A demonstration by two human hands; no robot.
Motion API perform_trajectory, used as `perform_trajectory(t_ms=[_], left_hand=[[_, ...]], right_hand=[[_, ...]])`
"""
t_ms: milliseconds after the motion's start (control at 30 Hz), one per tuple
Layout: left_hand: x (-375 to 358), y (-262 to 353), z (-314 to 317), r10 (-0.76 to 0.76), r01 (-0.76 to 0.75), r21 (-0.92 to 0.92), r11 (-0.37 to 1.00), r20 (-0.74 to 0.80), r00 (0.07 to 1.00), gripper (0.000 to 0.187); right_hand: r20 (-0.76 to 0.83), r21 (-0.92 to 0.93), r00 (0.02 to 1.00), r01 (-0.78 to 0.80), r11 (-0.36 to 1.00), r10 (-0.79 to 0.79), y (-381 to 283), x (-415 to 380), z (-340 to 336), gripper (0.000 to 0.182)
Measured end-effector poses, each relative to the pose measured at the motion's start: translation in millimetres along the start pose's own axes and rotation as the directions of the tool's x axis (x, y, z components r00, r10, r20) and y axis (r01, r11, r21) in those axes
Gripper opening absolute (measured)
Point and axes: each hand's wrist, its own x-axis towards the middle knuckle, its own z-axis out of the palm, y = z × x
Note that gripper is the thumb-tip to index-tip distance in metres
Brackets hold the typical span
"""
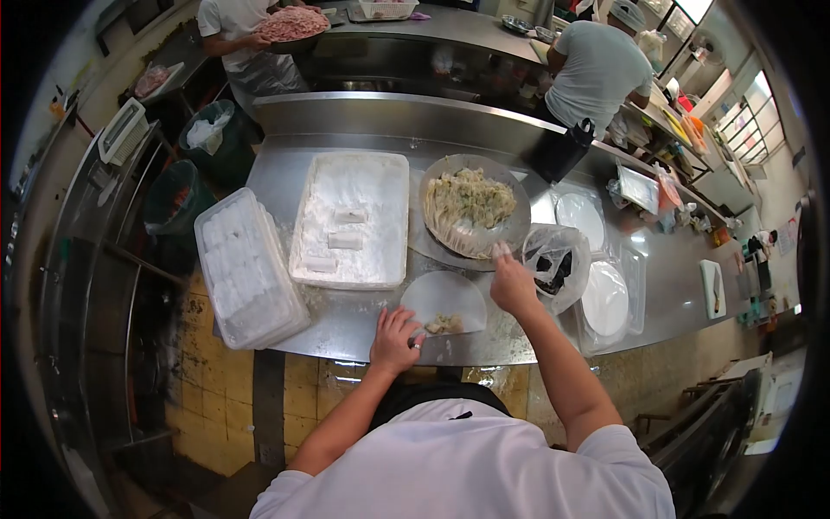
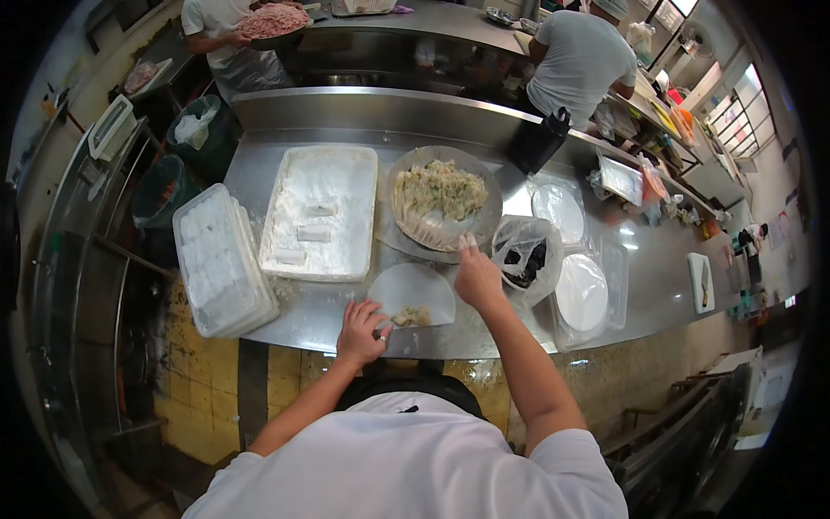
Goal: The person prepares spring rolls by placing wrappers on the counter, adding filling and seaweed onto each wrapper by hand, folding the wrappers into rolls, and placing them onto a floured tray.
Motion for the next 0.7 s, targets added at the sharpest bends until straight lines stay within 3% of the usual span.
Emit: perform_trajectory(t_ms=[133, 267, 367, 467, 500, 533, 600, 700], left_hand=[[0.5, 5.0, -1.2, -0.036, 0.036, 0.002, 0.999, 0.0, 0.999, 0.033], [1.2, 6.8, -2.0, -0.047, 0.047, 0.046, 0.998, -0.013, 0.999, 0.036], [3.7, 10.6, -1.6, -0.05, 0.049, 0.069, 0.996, 0.003, 0.999, 0.036], [5.2, 11.1, 2.5, -0.054, 0.052, 0.094, 0.994, 0.018, 0.998, 0.036], [6.0, 12.3, 3.7, -0.053, 0.051, 0.103, 0.993, 0.017, 0.998, 0.036], [6.7, 14.0, 4.9, -0.054, 0.052, 0.113, 0.992, 0.016, 0.998, 0.036], [10.0, 16.8, 9.3, -0.05, 0.047, 0.12, 0.992, 0.023, 0.998, 0.037], [13.7, 22.7, 14.0, -0.052, 0.05, 0.126, 0.991, 0.018, 0.998, 0.037]], right_hand=[[0.203, -0.011, 0.978, -0.047, 0.999, 0.048, -16.1, -30.1, -21.8, 0.066], [-0.146, 0.137, 0.989, 0.031, 0.99, -0.01, 16.1, -83.0, 17.0, 0.052], [-0.14, 0.383, 0.962, -0.165, 0.909, 0.234, 30.4, -106.9, -17.2, 0.034], [-0.258, 0.517, 0.876, -0.231, 0.824, 0.407, 72.7, -102.1, -42.8, 0.025], [-0.309, 0.524, 0.866, -0.191, 0.83, 0.394, 92.8, -94.4, -43.8, 0.025], [-0.278, 0.52, 0.87, -0.219, 0.826, 0.406, 111.3, -84.4, -45.2, 0.024], [-0.059, 0.521, 0.906, -0.329, 0.787, 0.418, 131.9, -62.9, -51.6, 0.025], [0.156, 0.106, 0.946, -0.301, 0.948, 0.283, 161.4, -35.3, -34.0, 0.033]])
